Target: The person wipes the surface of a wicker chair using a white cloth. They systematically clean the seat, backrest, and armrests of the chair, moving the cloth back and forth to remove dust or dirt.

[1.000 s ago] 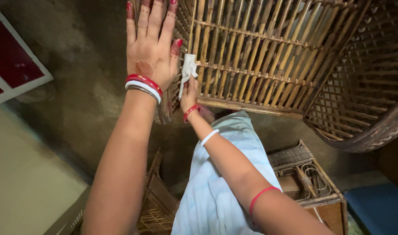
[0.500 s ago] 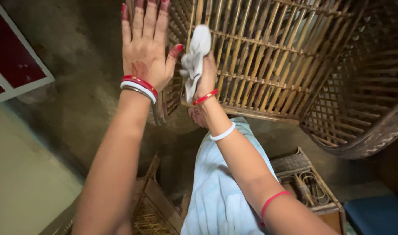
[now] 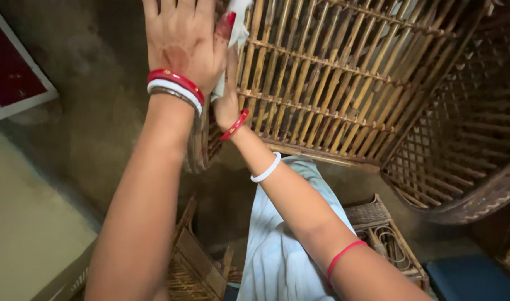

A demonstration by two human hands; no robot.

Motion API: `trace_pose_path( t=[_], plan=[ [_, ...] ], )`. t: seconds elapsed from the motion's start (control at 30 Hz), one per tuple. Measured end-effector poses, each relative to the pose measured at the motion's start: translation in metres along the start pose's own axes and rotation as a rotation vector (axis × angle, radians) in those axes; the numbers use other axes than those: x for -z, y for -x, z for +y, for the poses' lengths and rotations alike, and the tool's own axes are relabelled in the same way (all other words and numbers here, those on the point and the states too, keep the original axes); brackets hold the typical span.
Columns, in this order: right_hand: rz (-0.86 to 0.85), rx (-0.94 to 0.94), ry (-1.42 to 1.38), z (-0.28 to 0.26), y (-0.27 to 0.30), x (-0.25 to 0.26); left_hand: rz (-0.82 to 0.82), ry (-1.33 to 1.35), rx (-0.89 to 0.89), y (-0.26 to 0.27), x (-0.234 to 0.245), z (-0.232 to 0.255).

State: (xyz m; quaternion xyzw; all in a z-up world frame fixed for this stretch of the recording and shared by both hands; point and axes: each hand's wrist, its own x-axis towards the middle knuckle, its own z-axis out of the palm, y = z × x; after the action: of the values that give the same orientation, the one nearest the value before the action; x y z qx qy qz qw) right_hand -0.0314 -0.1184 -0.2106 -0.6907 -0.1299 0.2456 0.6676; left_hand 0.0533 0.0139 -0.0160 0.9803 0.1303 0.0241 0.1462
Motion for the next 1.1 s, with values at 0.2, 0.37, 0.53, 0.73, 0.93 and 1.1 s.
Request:
trace_pose_path(
  t=[0.2,0.37,0.53,0.73,0.93,1.1],
  plan=[
    [0.065,-0.184,-0.218,0.086,-0.005,0.000,-0.055,-0.026,0.048,-0.005,0.000,0.002],
    [0.075,-0.190,-0.106,0.124,-0.013,0.005,-0.082,-0.060,0.052,-0.004,-0.004,-0.001],
    [0.112,-0.405,-0.668,0.042,-0.028,0.006,-0.142,-0.053,0.104,-0.008,0.004,0.004],
    [-0.032,-0.078,-0.271,-0.093,-0.028,0.023,-0.150,-0.089,0.105,-0.014,0.012,0.011],
    [0.072,-0.106,-0.200,-0.091,-0.037,0.036,-0.228,-0.082,0.148,-0.016,0.013,0.010],
    [0.139,-0.027,0.062,-0.049,-0.046,0.040,-0.196,-0.089,0.124,-0.016,0.014,0.009]
  ],
)
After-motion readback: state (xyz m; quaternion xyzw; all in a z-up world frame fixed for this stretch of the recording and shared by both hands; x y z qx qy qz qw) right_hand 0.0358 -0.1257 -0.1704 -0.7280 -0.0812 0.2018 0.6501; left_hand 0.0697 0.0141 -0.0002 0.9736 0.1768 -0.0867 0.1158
